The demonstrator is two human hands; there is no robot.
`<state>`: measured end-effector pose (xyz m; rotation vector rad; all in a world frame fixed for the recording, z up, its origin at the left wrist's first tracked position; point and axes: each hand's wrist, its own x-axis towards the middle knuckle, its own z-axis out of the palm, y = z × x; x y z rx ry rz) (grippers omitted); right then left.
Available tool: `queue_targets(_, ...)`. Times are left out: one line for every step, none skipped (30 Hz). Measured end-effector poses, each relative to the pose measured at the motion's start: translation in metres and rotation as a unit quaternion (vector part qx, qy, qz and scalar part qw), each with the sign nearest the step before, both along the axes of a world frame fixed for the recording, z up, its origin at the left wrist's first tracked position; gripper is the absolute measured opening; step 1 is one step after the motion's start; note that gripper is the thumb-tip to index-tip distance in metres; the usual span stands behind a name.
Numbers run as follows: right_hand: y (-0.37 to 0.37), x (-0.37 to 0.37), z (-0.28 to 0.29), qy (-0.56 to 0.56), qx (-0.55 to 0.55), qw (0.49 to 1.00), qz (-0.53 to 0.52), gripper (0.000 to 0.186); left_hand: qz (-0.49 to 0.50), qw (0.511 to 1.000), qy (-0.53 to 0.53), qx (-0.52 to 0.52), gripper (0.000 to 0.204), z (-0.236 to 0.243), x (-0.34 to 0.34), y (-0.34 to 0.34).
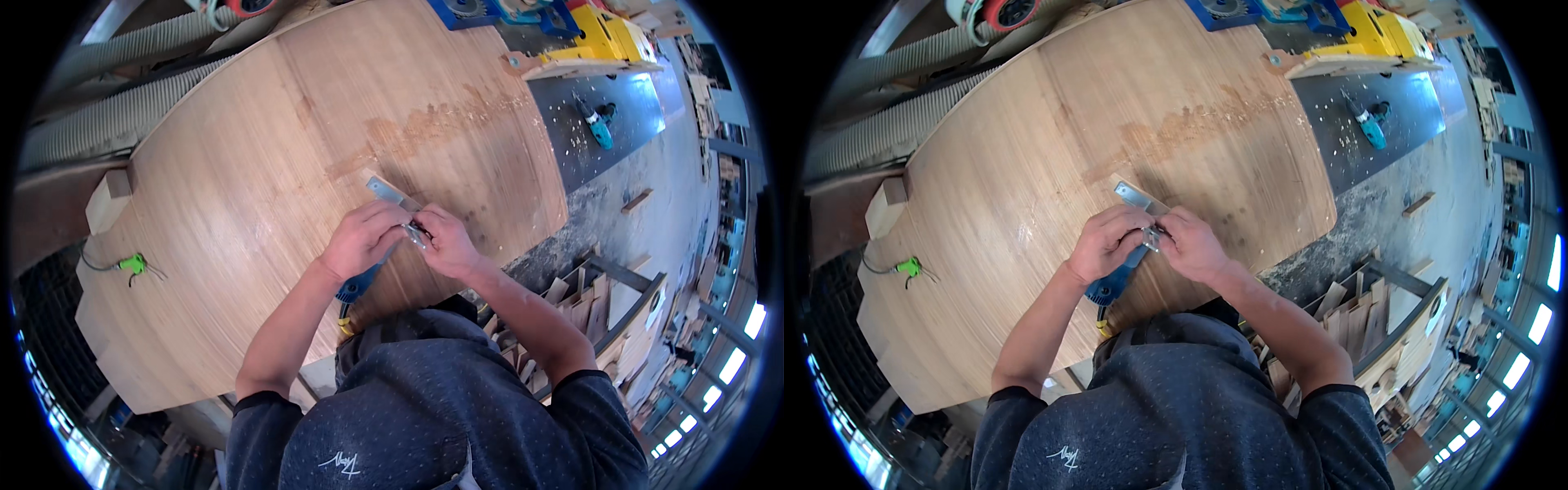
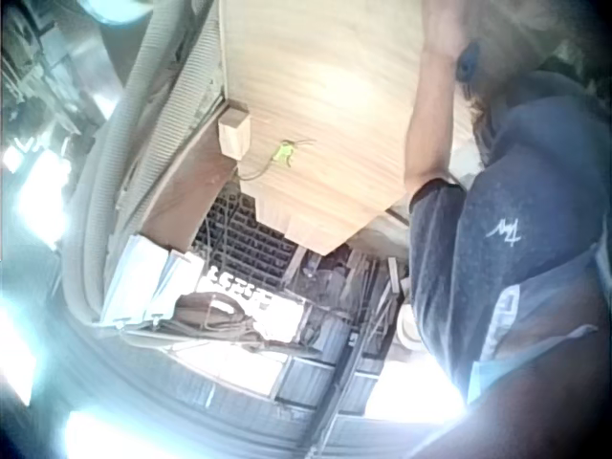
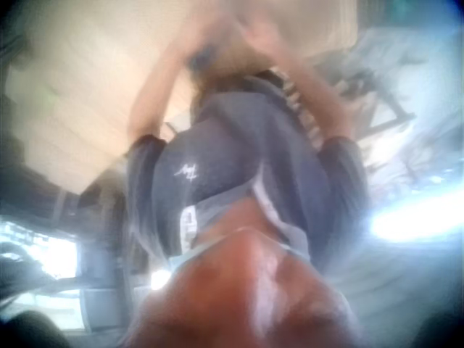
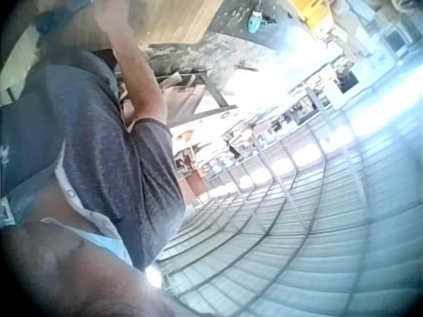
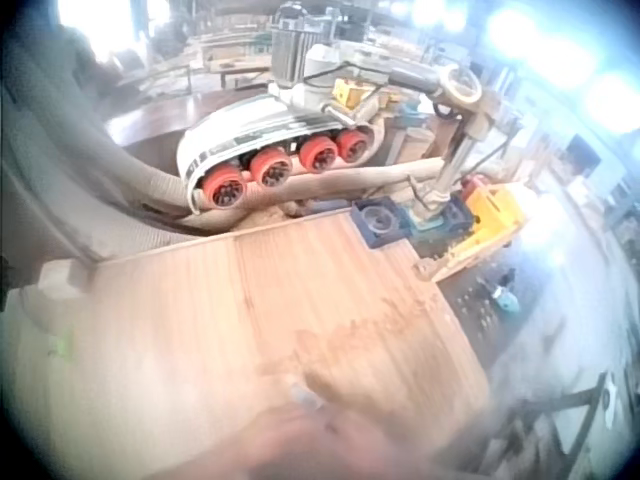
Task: The person uses a handheld router to cut grooves into a stack of wooden planks on a workbench. They apply glue to the grooves and continue routing the wood pieces.
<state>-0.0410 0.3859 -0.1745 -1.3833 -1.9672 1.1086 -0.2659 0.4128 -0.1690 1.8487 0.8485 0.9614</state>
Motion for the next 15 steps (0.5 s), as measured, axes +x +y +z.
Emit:
queue_targets(0.0008,0.0006,0.0008,0.008,-0.007,1.000,-0.002,0.024,0.010,1.000,-0.015,-0.020,0.023,-0.0017,0.0017,-0.0016)
queue_targets(0.0010,0.0011,0.0007,0.010,-0.012,1.000,0.000,0.024,0.011,1.000,-0.009,-0.024,0.024,-0.0006,0.0022,-0.0025)
queue_targets(0.0022,0.0018,0.0011,0.013,-0.017,1.000,0.002,0.024,0.011,1.000,-0.003,-0.029,0.025,0.0013,0.0027,-0.0026)
queue_targets(0.0034,0.0024,0.0016,0.016,-0.022,1.000,0.005,0.025,0.012,0.999,0.002,-0.033,0.026,0.0026,0.0037,-0.0026)
queue_targets(0.0043,0.0020,0.0022,0.019,-0.027,0.999,0.003,0.025,0.015,0.999,-0.006,-0.035,0.026,0.0030,0.0047,-0.0028)
queue_targets(0.0053,0.0014,0.0029,0.022,-0.031,0.999,0.001,0.025,0.017,0.999,-0.013,-0.038,0.026,0.0033,0.0058,-0.0029)
queue_targets(0.0059,0.0010,0.0033,0.026,-0.035,0.999,0.000,0.025,0.021,0.999,-0.021,-0.041,0.026,0.0039,0.0066,-0.0030)
queue_targets(0.0063,0.0011,0.0027,0.026,-0.041,0.999,-0.001,0.024,0.019,0.999,-0.015,-0.043,0.027,0.0043,0.0069,-0.0028)
queue_targets(0.0065,0.0013,0.0020,0.026,-0.046,0.999,-0.002,0.023,0.018,0.999,-0.009,-0.045,0.027,0.0049,0.0068,-0.0026)
queue_targets(0.0065,0.0015,0.0012,0.026,-0.052,0.998,-0.002,0.022,0.016,0.999,-0.003,-0.047,0.028,0.0055,0.0065,-0.0022)
queue_targets(0.0057,0.0017,0.0004,0.029,-0.047,0.998,-0.007,0.021,0.018,0.999,0.005,-0.048,0.028,0.0050,0.0065,-0.0029)
queue_targets(0.0046,0.0018,-0.0004,0.032,-0.043,0.998,-0.012,0.020,0.020,0.999,0.012,-0.048,0.029,0.0037,0.0063,-0.0038)
queue_targets(0.0040,0.0021,-0.0014,0.035,-0.039,0.998,-0.017,0.020,0.022,0.998,0.020,-0.049,0.029,0.0030,0.0060,-0.0041)
queue_targets(0.0040,0.0029,-0.0024,0.043,-0.038,0.998,-0.017,0.019,0.023,0.998,0.023,-0.049,0.029,0.0031,0.0059,-0.0050)
queue_targets(0.0041,0.0036,-0.0035,0.051,-0.037,0.998,-0.018,0.018,0.024,0.998,0.027,-0.049,0.029,0.0034,0.0057,-0.0056)
